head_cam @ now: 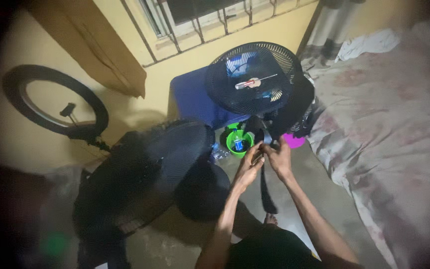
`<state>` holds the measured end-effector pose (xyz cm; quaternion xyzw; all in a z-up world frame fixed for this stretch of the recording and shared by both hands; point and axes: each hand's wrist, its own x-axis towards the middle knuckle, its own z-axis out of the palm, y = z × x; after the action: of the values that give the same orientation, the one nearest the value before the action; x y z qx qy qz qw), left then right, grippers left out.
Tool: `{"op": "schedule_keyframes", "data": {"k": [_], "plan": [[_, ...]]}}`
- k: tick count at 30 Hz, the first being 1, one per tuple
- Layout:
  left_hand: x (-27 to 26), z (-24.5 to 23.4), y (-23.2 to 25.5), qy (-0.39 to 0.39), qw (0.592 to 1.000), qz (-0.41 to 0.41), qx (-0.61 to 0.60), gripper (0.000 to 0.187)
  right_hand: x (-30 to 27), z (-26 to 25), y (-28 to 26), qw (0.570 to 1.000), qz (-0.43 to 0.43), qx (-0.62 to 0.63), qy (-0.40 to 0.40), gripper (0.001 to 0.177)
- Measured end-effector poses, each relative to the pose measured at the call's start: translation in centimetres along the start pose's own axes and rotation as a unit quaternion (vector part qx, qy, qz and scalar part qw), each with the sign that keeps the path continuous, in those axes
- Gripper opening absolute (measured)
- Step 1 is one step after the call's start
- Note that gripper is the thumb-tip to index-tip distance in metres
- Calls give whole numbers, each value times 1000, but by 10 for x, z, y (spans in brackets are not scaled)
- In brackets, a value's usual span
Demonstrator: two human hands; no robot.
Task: The person uses a screwdriver to tighten or loosen screws on the central hub of a black standing fan. They repeatedly adjust the fan head and work on the same area with the tool.
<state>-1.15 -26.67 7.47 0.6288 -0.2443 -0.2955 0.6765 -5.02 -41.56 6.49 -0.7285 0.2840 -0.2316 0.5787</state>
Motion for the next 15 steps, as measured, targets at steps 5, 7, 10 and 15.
{"op": "schedule_keyframes", "data": {"k": [5, 7, 10, 15], "plan": [[51, 9, 8, -35, 998, 51, -16, 59, 69, -32, 19, 993, -67, 95, -24, 59], [66, 12, 4, 9, 997, 79, -18, 49, 89, -40, 28, 975, 28, 211, -58, 51], [93, 13, -1, 136, 986, 95, -19, 38, 114, -43, 36, 973, 70, 221, -15, 64], [145, 0, -15, 192, 972, -114, -69, 59, 142, -44, 49, 925, 179, 333, -31, 60]]}}
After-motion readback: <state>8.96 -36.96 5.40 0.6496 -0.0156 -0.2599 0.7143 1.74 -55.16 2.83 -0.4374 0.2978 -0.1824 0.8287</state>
